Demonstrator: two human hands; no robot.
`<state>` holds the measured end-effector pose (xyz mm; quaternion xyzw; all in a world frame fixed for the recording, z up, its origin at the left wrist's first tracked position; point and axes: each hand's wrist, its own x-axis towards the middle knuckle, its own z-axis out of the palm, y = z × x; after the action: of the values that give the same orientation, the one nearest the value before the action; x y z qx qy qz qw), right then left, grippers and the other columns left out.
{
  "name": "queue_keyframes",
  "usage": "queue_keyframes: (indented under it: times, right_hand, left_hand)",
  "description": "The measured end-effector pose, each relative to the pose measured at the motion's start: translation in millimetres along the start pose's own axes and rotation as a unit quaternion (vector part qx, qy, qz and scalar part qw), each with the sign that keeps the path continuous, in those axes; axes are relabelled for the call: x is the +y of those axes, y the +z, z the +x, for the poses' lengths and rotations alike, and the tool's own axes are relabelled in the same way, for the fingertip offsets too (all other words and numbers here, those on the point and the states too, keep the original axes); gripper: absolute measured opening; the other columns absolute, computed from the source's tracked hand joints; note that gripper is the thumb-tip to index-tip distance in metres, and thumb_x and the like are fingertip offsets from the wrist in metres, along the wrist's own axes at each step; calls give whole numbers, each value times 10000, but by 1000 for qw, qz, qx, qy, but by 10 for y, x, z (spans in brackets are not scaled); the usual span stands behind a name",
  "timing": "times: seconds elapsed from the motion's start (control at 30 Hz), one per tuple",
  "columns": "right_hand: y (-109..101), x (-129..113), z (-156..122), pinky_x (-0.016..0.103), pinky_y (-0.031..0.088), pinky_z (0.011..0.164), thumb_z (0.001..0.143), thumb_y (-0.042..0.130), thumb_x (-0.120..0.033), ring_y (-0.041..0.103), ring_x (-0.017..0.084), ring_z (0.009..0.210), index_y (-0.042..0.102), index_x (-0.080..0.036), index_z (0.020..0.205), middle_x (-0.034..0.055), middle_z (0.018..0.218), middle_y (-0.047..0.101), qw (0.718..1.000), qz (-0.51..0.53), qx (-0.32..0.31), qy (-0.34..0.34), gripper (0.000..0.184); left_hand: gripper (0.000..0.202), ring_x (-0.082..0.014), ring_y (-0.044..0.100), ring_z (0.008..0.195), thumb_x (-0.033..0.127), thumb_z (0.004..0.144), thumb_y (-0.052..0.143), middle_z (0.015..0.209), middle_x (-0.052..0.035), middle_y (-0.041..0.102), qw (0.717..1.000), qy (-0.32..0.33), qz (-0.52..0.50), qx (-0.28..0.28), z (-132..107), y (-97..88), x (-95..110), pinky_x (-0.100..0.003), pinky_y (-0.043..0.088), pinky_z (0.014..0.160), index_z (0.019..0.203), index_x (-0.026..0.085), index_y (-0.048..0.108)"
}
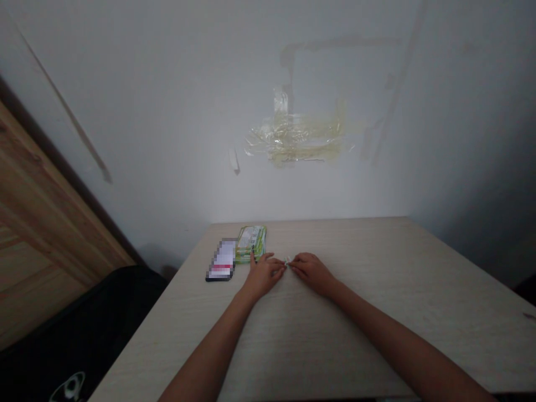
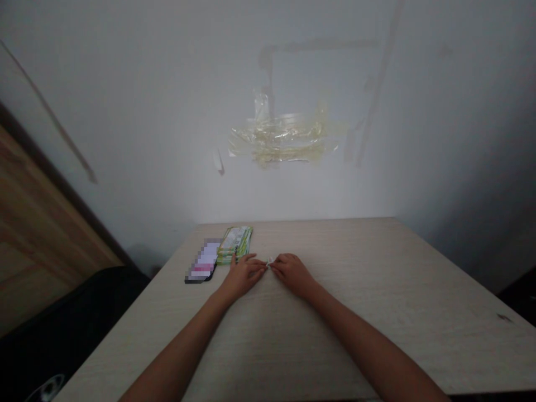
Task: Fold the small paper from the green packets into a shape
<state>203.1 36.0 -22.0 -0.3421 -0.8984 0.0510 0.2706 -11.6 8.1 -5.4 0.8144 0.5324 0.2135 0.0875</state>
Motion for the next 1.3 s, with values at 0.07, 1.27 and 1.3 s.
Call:
queue_keyframes:
  times: [0.07, 1.27, 1.3]
  right_hand:
    - [-3, 8, -16, 341, 442, 901, 956, 483, -259, 587, 187, 948, 693, -203, 1085, 74, 978, 662, 1000, 22, 12, -7, 253]
    - [168, 270, -53, 426, 453, 969, 821, 686, -312, 565, 251, 1098, 697, -184, 1059, 130, 1124, 643, 989, 81, 91, 88, 270]
    - [152, 258, -51, 423, 458, 961, 816, 690, -310, 571, 248, 1087, 694, -186, 1055, 126, 1107, 650, 988, 88, 93, 86, 270]
  left_hand:
    - [265, -254, 444, 1283, 418, 929, 458, 1145, 32, 705, 1000, 2, 3, 7, -1, 4, -1, -685, -91, 1088, 1037, 387, 698]
    - [240, -236, 537, 1167, 385, 906, 508, 1135, -16, 706, 998, 25, -33, 36, 16, 129, 84, -618, 41, 1143, 1018, 345, 716]
    - [233, -238, 541, 1162, 383, 896, 524, 1148, -24, 698, 998, 21, -34, 41, 18, 125, 83, -615, 47, 1144, 1022, 342, 716]
